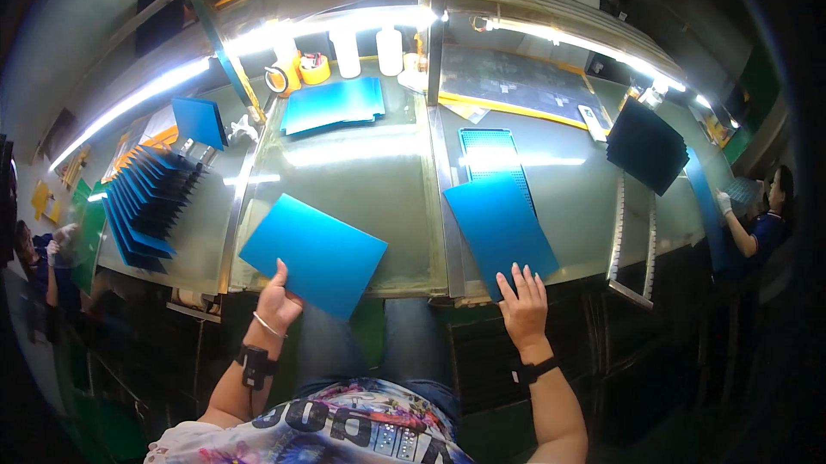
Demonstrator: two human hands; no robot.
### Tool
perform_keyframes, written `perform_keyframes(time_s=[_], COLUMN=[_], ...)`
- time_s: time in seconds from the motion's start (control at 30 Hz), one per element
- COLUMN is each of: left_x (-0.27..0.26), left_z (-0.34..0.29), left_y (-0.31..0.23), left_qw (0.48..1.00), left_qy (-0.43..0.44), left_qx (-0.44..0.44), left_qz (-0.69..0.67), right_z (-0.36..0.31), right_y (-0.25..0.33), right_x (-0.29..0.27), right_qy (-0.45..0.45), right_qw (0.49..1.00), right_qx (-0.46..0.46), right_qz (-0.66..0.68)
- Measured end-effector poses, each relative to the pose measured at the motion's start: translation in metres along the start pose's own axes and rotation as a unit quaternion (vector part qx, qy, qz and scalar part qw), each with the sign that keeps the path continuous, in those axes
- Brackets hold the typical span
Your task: Inspecting and organizing large substrate panels and patterned circuit board sheets in a factory setting.
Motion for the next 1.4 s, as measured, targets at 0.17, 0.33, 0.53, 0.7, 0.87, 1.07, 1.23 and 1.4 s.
perform_keyframes(time_s=[0.17, 0.33, 0.53, 0.7, 0.87, 1.07, 1.23, 1.4], left_x=[0.003, -0.003, 0.144, 0.152, 0.092, 0.077, 0.068, 0.080], left_z=[-0.025, -0.049, -0.087, -0.080, -0.068, -0.062, -0.037, -0.033], left_y=[0.015, -0.026, -0.017, 0.082, 0.127, 0.120, 0.117, 0.108], left_qw=[0.986, 0.673, 0.569, 0.702, 0.810, 0.875, 0.927, 0.934], left_qy=[-0.045, 0.008, 0.320, 0.546, 0.387, 0.276, 0.218, 0.189], left_qx=[-0.041, 0.144, 0.469, 0.060, -0.053, -0.087, -0.163, -0.165], left_qz=[0.157, 0.726, 0.595, 0.453, 0.437, 0.389, 0.257, 0.255], right_z=[0.020, 0.079, 0.123, 0.149, 0.154, 0.175, 0.176, 0.149], right_y=[0.002, -0.011, 0.025, 0.056, 0.069, 0.087, 0.107, 0.111], right_x=[-0.030, -0.137, -0.214, -0.161, -0.093, -0.054, -0.043, -0.051], right_qy=[-0.036, -0.241, -0.212, -0.178, -0.199, -0.253, -0.182, 0.050], right_qw=[0.991, 0.969, 0.959, 0.920, 0.933, 0.940, 0.959, 0.983], right_qx=[-0.111, -0.043, 0.016, 0.036, 0.002, -0.125, -0.154, -0.123], right_qz=[-0.058, 0.036, 0.185, 0.348, 0.301, 0.192, 0.152, 0.130])
Point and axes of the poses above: each hand's wrist, its own z-axis towards the middle knuckle, its own x-axis out of the palm, y = z × x, the point moved 2 cm from there along z, towards the middle knuckle, and after that the axes turned 7 degrees about -y, right-handed, at the moved point
